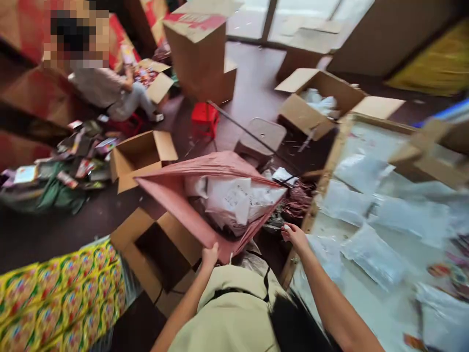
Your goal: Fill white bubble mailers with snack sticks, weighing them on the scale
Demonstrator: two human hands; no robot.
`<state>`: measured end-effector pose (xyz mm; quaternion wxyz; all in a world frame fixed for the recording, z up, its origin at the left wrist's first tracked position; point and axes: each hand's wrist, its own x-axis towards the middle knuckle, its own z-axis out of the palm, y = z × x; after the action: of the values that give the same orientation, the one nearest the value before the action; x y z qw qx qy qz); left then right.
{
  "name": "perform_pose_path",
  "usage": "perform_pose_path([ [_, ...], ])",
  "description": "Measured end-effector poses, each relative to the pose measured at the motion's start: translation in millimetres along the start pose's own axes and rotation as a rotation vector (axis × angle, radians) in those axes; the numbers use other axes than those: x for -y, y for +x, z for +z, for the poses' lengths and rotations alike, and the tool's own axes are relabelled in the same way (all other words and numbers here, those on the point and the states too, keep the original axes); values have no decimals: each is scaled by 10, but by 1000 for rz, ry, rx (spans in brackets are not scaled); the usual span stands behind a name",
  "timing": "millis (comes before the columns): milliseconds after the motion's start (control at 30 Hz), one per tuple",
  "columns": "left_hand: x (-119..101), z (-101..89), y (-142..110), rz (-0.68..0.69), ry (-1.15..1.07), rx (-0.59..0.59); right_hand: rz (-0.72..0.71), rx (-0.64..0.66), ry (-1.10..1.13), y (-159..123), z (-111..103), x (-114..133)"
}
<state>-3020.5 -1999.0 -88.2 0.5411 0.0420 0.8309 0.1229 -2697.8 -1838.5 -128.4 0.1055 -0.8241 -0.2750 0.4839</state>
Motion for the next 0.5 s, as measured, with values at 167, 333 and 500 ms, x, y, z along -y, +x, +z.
perform_pose_path([
  [167,140,46,68,53,-187,27,-29,86,-123,-339,189,-113],
  [333,152,123,83,55,-244,38,-35,190,-144,-714,573,-344],
  [500,86,235,90,30,-320,6,-43,387,-209,-1008,1053,-592],
])
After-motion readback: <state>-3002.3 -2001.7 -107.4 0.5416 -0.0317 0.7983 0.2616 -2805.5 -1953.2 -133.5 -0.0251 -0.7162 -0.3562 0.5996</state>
